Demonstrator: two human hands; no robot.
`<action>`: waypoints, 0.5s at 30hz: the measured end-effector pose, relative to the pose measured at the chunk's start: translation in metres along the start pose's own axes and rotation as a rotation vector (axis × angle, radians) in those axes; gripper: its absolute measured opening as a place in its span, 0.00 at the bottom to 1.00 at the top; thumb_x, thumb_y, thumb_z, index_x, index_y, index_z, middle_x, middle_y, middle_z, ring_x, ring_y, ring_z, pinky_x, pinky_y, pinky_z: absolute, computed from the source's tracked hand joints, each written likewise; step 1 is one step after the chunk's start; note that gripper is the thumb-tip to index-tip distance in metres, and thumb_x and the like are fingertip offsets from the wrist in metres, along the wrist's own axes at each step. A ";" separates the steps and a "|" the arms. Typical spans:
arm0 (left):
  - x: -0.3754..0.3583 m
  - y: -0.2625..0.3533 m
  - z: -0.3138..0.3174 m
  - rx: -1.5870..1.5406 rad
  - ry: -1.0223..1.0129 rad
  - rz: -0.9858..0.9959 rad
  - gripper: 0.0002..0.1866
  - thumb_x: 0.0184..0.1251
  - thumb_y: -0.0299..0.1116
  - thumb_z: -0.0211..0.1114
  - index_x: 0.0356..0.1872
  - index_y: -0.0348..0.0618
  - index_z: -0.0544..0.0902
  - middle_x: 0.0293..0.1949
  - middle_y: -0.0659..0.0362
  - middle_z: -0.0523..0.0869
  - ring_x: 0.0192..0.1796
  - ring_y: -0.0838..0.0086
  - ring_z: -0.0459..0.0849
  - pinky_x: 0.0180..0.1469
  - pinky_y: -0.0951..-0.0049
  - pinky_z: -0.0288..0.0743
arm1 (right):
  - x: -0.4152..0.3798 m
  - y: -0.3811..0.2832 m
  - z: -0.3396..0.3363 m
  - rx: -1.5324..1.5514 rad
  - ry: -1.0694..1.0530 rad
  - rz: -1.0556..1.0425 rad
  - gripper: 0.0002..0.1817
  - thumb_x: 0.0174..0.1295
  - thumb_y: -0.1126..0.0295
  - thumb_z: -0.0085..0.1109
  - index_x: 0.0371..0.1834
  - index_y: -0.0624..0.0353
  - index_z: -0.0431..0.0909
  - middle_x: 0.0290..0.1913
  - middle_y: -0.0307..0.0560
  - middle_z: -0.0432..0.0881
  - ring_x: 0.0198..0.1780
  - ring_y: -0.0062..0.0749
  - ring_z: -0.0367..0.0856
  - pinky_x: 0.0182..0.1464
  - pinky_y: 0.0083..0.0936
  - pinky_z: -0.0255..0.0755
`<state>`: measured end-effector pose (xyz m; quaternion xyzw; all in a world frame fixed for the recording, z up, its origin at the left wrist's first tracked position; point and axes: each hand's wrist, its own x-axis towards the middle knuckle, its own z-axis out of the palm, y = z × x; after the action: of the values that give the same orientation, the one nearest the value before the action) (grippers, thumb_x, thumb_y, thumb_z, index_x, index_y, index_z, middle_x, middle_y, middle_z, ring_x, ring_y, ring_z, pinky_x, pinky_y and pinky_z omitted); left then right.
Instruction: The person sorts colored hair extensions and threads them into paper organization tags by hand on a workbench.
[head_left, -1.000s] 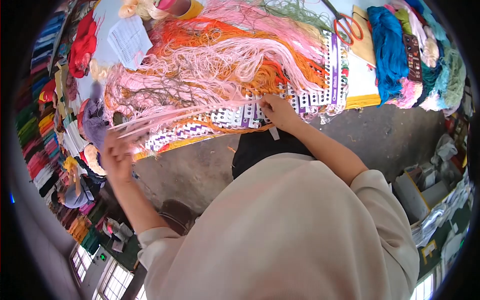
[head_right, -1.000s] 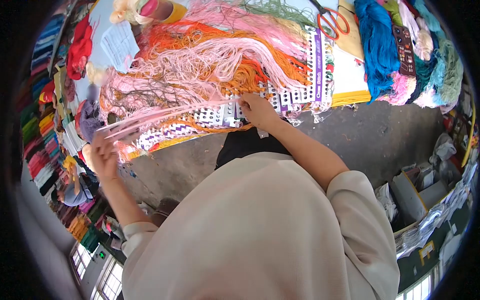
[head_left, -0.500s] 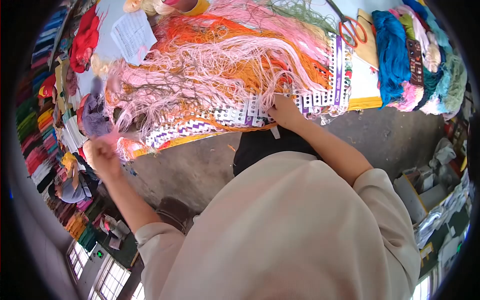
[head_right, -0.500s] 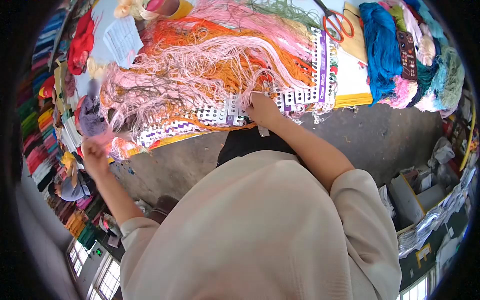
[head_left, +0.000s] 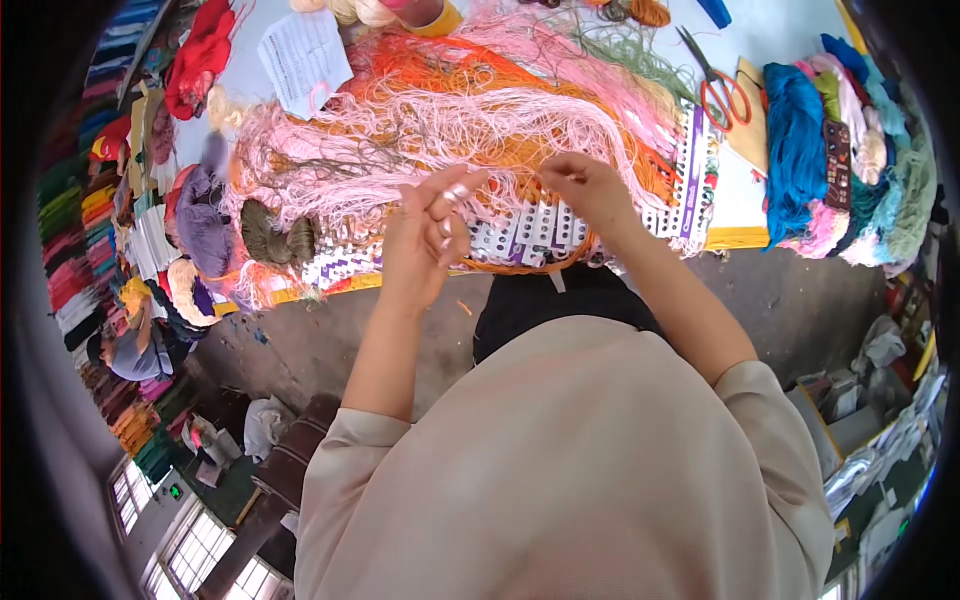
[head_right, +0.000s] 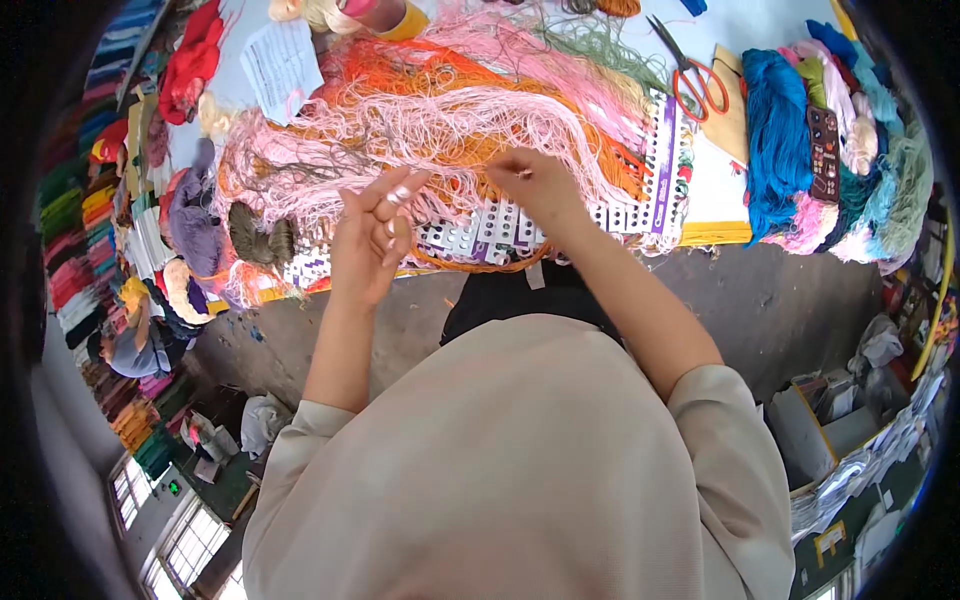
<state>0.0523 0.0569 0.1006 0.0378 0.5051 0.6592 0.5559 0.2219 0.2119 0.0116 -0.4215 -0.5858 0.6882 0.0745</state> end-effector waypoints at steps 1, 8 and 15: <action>0.002 -0.002 -0.001 0.025 -0.064 0.005 0.35 0.81 0.58 0.38 0.66 0.34 0.69 0.62 0.48 0.81 0.26 0.87 0.79 0.18 0.88 0.58 | -0.009 -0.014 0.011 0.081 -0.067 0.015 0.13 0.63 0.64 0.67 0.48 0.56 0.85 0.37 0.37 0.84 0.35 0.18 0.78 0.37 0.21 0.72; 0.001 0.001 0.009 0.150 -0.063 -0.042 0.36 0.82 0.58 0.33 0.70 0.34 0.67 0.61 0.52 0.82 0.21 0.87 0.71 0.19 0.87 0.60 | -0.019 -0.024 0.054 0.251 -0.215 -0.142 0.10 0.64 0.69 0.67 0.45 0.58 0.82 0.41 0.35 0.80 0.39 0.17 0.77 0.45 0.18 0.73; 0.003 0.029 -0.007 0.135 -0.129 -0.055 0.35 0.83 0.56 0.34 0.70 0.33 0.67 0.58 0.58 0.83 0.21 0.89 0.69 0.20 0.88 0.60 | -0.026 -0.047 0.069 0.450 -0.210 -0.019 0.06 0.69 0.67 0.61 0.39 0.58 0.78 0.36 0.34 0.78 0.34 0.14 0.74 0.37 0.17 0.69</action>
<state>0.0267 0.0591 0.1166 0.1037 0.5123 0.6042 0.6014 0.1734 0.1593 0.0626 -0.3150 -0.4262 0.8406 0.1116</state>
